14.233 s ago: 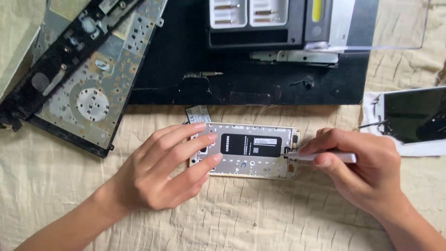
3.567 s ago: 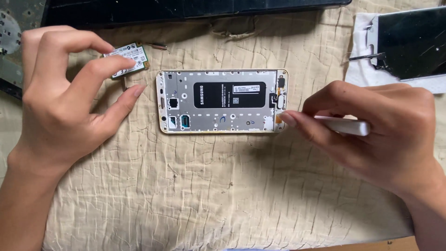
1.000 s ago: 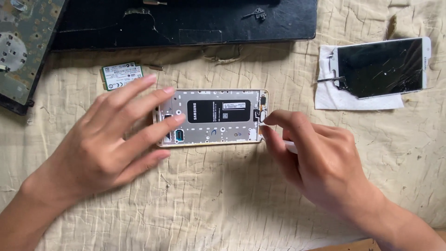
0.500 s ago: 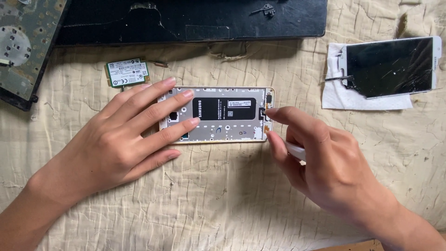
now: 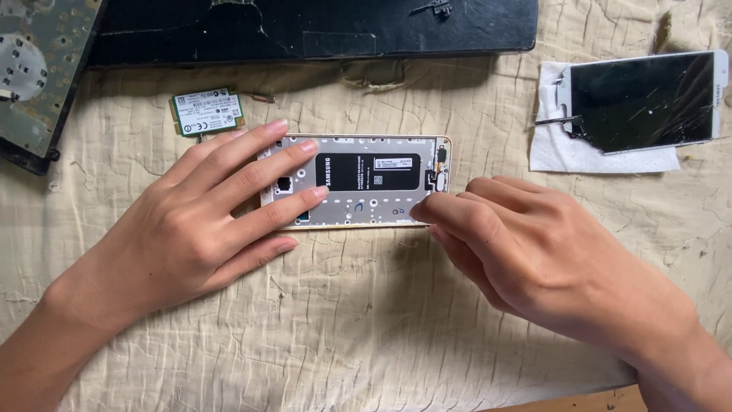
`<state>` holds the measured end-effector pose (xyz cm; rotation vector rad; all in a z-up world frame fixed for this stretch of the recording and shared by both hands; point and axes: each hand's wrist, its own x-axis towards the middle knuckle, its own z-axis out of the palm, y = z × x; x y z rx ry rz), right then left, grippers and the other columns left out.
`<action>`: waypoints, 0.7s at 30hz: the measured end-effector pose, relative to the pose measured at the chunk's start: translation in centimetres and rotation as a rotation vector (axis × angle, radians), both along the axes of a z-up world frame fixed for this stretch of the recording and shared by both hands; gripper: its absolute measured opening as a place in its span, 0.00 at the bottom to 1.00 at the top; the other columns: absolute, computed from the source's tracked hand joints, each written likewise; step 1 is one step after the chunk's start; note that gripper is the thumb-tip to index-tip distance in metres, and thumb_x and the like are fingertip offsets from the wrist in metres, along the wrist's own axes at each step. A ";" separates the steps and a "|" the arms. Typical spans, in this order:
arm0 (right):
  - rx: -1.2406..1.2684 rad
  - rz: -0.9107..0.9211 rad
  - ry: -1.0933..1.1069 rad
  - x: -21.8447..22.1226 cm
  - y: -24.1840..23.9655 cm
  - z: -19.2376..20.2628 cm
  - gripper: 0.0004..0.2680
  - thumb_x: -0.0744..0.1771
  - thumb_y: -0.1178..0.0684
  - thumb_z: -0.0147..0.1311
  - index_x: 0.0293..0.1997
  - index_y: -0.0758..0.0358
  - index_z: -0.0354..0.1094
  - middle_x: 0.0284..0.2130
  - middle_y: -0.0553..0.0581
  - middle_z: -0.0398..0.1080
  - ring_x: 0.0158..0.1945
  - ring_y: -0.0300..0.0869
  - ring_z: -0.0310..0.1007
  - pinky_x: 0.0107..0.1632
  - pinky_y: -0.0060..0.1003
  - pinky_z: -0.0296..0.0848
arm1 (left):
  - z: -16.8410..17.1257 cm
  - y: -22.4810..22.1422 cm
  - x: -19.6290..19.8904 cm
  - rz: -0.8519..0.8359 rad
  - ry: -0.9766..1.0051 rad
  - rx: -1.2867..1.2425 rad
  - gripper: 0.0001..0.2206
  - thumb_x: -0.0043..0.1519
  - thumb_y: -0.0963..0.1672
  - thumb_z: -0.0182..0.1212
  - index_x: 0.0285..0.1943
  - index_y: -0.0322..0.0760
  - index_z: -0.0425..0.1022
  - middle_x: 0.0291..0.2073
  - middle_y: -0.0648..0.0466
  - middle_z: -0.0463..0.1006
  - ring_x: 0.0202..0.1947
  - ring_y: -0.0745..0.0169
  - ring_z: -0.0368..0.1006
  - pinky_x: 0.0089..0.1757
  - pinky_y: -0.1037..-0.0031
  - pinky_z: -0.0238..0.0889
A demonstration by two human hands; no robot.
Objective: Cleaning the internal frame of a smartphone and reassembling internal components.
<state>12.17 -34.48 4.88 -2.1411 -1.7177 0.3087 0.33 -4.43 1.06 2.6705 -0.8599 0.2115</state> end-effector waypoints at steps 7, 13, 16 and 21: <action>-0.213 0.133 0.041 0.5 0.1 -2.7 0.14 0.66 0.65 0.48 0.59 0.66 0.61 0.45 0.59 0.71 0.41 0.49 0.74 0.45 0.43 0.77 | 0.0 0.1 0.0 -0.004 0.028 0.015 0.21 0.64 0.48 0.64 0.63 0.35 0.73 0.69 0.39 0.68 0.70 0.36 0.62 0.61 0.50 0.64; 0.057 0.024 0.071 0.6 -0.1 -1.4 0.04 0.67 0.71 0.53 0.44 0.75 0.65 0.27 0.60 0.68 0.27 0.46 0.68 0.30 0.40 0.73 | -0.1 0.2 -0.2 0.010 0.041 0.003 0.20 0.66 0.48 0.62 0.65 0.37 0.73 0.69 0.40 0.68 0.70 0.36 0.63 0.62 0.50 0.64; 0.101 0.012 0.059 0.4 -0.5 -1.2 0.08 0.66 0.70 0.48 0.49 0.74 0.66 0.24 0.56 0.61 0.24 0.45 0.59 0.24 0.40 0.60 | -0.2 0.2 0.1 0.007 0.047 0.002 0.20 0.67 0.48 0.61 0.65 0.37 0.73 0.69 0.40 0.67 0.71 0.36 0.62 0.63 0.50 0.62; 0.002 0.263 -0.425 -2.4 -0.5 -3.1 0.17 0.66 0.55 0.64 0.63 0.47 0.70 0.54 0.54 0.69 0.46 0.43 0.67 0.39 0.37 0.68 | -0.4 0.3 0.0 0.009 0.059 0.025 0.23 0.66 0.50 0.62 0.68 0.38 0.70 0.70 0.41 0.66 0.71 0.38 0.61 0.64 0.50 0.61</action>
